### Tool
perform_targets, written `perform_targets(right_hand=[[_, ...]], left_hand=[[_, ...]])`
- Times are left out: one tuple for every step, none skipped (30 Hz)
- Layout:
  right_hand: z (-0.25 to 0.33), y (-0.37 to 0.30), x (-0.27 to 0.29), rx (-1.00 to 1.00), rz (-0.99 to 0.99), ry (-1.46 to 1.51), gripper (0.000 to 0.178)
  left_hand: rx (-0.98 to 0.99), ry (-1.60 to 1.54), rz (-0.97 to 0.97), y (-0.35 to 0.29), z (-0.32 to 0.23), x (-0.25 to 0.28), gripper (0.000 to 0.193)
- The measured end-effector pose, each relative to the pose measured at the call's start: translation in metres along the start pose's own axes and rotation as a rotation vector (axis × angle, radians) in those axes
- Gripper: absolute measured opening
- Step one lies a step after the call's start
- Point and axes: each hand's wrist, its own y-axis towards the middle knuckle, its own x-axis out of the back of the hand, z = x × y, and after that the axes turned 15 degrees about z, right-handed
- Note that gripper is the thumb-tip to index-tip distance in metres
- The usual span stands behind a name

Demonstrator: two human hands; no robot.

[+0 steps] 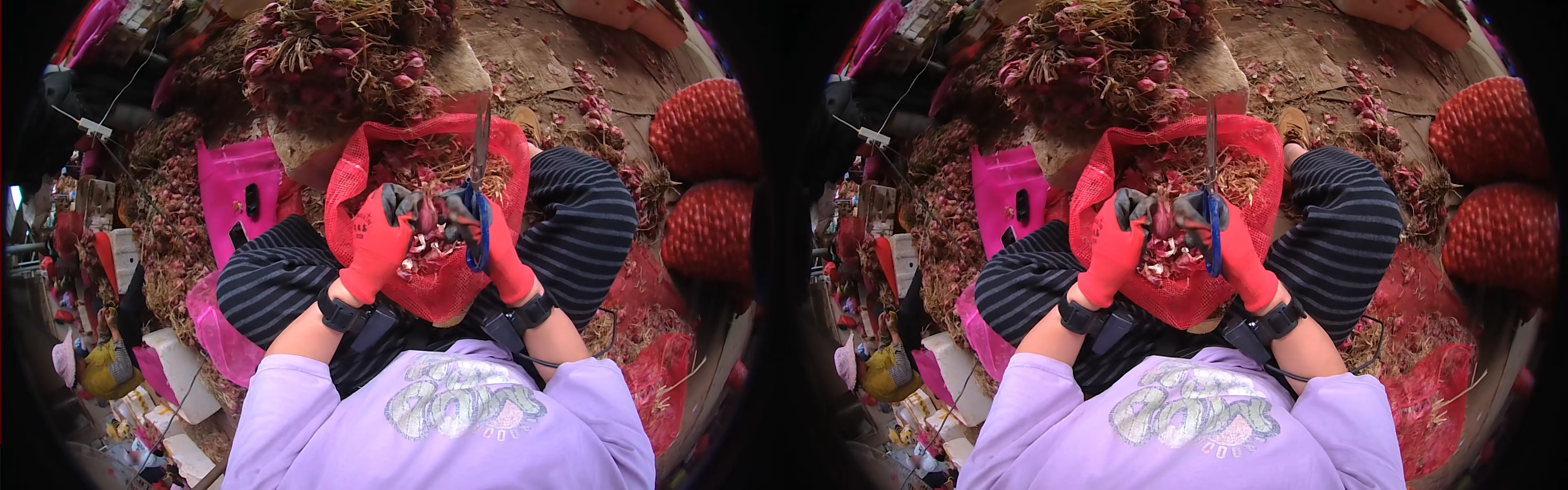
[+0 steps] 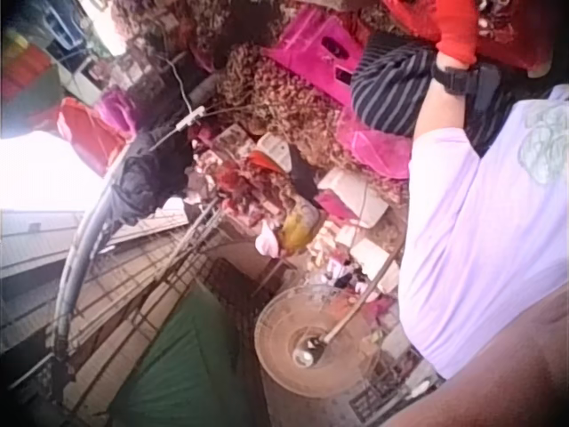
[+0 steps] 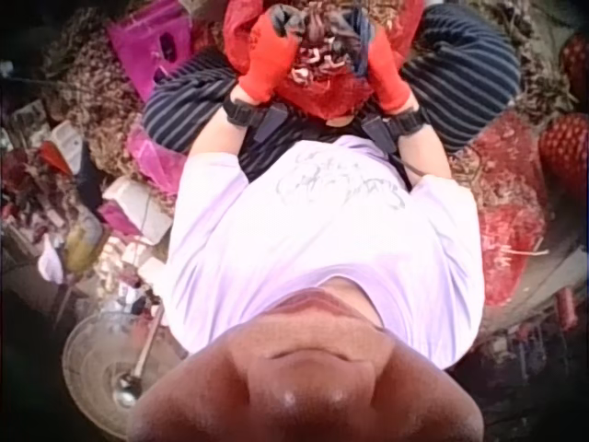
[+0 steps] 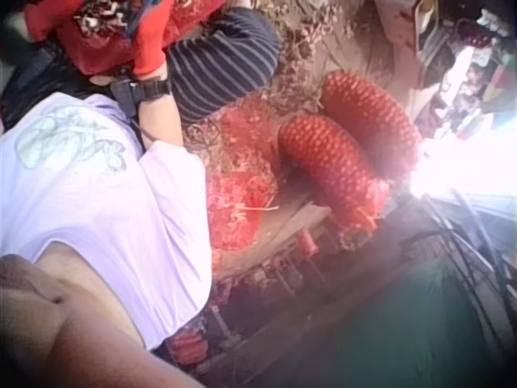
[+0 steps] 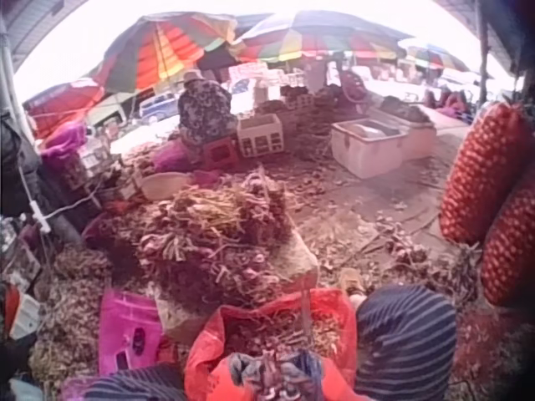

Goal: Trimming stems of dried shallots with scissors and placing them into a mesh bag.

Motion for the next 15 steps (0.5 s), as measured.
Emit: perform_targets(right_hand=[[-0.008, 0.002, 0.006, 0.011, 0.057, 0.035, 0.024], [-0.013, 0.001, 0.011, 0.021, 0.113, 0.07, 0.026], [-0.019, 0.0, 0.013, 0.053, 0.085, -0.179, 0.028], [-0.021, 0.0, 0.002, 0.082, 0.06, -0.426, 0.029], [-0.022, 0.0, -0.005, 0.111, 0.033, -0.672, 0.03], [-0.026, 0.001, -0.002, 0.118, 0.011, -0.507, 0.031], [-0.022, 0.001, -0.005, 0.081, 0.044, -0.453, 0.03], [-0.012, 0.001, -0.008, 0.045, 0.077, -0.399, 0.029], [-0.007, 0.0, -0.009, 0.008, 0.11, -0.345, 0.029], [-0.01, 0.001, 0.0, 0.042, 0.173, -0.285, 0.028], [-0.014, 0.001, 0.004, 0.07, 0.157, -0.222, 0.027], [-0.018, 0.002, 0.007, 0.098, 0.141, -0.159, 0.027], [-0.02, 0.001, 0.006, 0.122, 0.127, -0.097, 0.026], [-0.019, -0.001, 0.005, 0.139, 0.116, -0.082, 0.025], [-0.016, -0.005, 0.003, 0.156, 0.105, -0.068, 0.024]], left_hand=[[-0.009, 0.009, -0.007, 0.002, -0.005, 0.0, 0.005], [-0.018, 0.018, -0.013, 0.005, -0.013, 0.001, 0.005], [-0.027, 0.027, -0.019, 0.007, -0.018, 0.002, 0.005], [-0.145, 0.078, 0.002, 0.005, -0.019, 0.002, 0.006], [-0.052, -0.071, 0.033, 0.005, -0.017, 0.002, 0.007], [0.042, -0.22, 0.064, 0.004, -0.012, 0.001, 0.008], [0.135, -0.368, 0.092, 0.003, -0.007, 0.001, 0.008], [0.178, -0.583, 0.17, 0.002, -0.003, 0.005, 0.011], [0.237, -0.71, 0.155, 0.0, -0.001, 0.004, 0.011], [0.293, -0.84, 0.144, 0.0, -0.01, 0.003, 0.012], [0.35, -0.971, 0.133, 0.001, -0.015, 0.002, 0.012], [0.302, -0.947, 0.139, 0.002, -0.009, -0.001, 0.012], [0.257, -0.924, 0.141, 0.002, -0.004, -0.003, 0.012], [0.211, -0.901, 0.141, 0.002, 0.0, -0.004, 0.012], [0.231, -0.827, 0.148, -0.001, 0.002, -0.004, 0.012]])
